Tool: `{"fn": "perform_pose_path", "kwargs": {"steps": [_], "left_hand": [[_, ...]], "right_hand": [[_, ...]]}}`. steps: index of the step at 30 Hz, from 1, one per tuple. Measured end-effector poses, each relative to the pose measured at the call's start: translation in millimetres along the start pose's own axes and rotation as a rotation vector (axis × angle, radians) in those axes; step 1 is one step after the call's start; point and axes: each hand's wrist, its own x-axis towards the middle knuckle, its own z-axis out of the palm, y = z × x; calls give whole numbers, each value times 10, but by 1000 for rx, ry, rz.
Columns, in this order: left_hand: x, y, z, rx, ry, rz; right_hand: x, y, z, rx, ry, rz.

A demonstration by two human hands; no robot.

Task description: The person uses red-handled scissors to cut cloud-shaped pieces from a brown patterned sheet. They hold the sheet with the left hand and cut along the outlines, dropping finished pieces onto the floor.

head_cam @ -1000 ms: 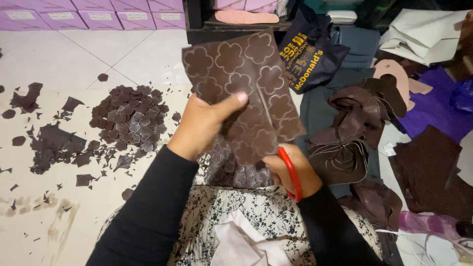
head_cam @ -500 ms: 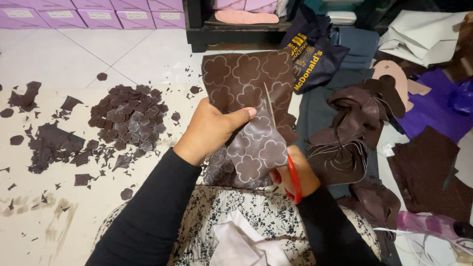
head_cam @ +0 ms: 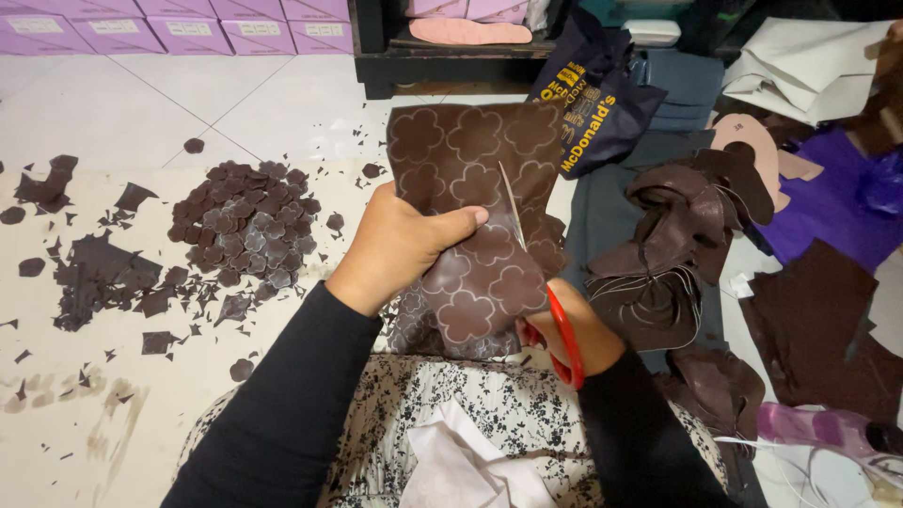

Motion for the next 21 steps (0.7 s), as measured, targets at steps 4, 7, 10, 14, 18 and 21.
{"fn": "perform_pose_path", "kwargs": {"steps": [4,7,10,14,18,21], "left_hand": [[27,-48,18,-30,-28,119],[37,-77,17,-67,-27,94],[33,-88,20,-125,-29,60],[17,-85,22,-211,-50,108],[18,-69,-5,-222,-65,77],[15,-64,-18,-59,-81,89]], "right_hand": [[11,93,31,95,86,46],[32,161,11,115,89,18],[20,208,-14,151,22,-60],[20,232,-22,246,13,-5],[32,225,-16,171,33,6],[17,217,-1,165,41,-13]]}}
